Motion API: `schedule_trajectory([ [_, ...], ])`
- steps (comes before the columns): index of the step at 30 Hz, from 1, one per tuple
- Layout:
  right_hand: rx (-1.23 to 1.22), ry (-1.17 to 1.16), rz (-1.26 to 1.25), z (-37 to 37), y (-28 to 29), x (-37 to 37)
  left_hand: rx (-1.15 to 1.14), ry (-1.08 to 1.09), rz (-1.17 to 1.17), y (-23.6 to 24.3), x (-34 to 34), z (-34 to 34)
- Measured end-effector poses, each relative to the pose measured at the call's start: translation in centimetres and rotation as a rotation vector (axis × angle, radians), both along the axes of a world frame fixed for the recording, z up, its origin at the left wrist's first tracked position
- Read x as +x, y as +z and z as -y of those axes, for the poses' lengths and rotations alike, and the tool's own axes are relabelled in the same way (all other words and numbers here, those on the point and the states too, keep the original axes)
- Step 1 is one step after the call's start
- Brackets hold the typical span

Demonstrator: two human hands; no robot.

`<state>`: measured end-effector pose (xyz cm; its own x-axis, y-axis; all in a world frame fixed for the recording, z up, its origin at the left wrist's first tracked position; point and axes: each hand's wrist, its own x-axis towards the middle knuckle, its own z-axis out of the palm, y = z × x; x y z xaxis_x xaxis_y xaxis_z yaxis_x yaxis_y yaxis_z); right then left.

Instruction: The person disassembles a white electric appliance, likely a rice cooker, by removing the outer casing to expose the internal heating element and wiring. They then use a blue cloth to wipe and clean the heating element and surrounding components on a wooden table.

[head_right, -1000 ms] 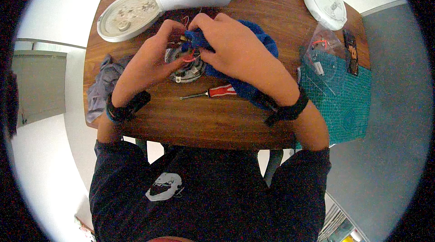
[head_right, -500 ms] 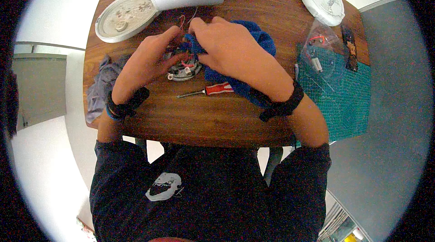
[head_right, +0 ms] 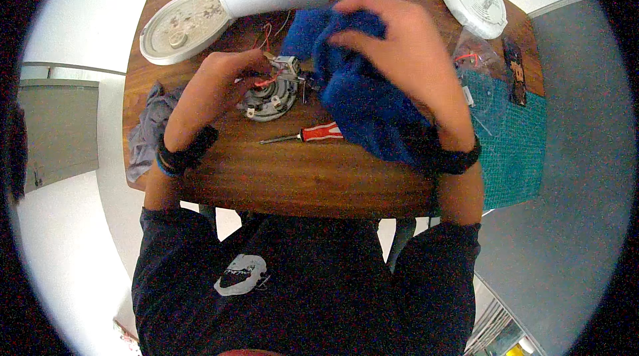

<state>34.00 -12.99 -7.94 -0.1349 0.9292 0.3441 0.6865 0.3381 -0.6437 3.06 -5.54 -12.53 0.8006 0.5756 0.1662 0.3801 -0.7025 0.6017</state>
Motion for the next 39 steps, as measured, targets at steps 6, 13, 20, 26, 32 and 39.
schedule_trajectory([
  [6,0.063,-0.322,0.125,0.3,-0.2,3.3,-0.074,0.017,-0.071,0.4,0.1,-0.1],
  [13,0.296,-0.201,0.537,1.5,-3.4,0.8,-0.013,-0.002,-0.066,0.1,0.7,0.0],
  [20,-0.014,0.404,0.451,4.6,-3.5,-0.5,-0.025,0.019,-0.119,0.9,0.7,0.3],
  [26,-0.11,0.216,0.489,5.2,-3.1,1.7,-0.038,0.027,-0.092,1.0,0.0,-0.2],
  [32,-0.284,0.288,0.432,5.3,-2.1,4.2,0.045,0.064,-0.166,1.5,-0.8,-0.4],
  [39,0.086,-0.059,0.692,4.0,0.0,4.8,0.151,0.086,-0.311,2.6,-0.3,0.7],
])
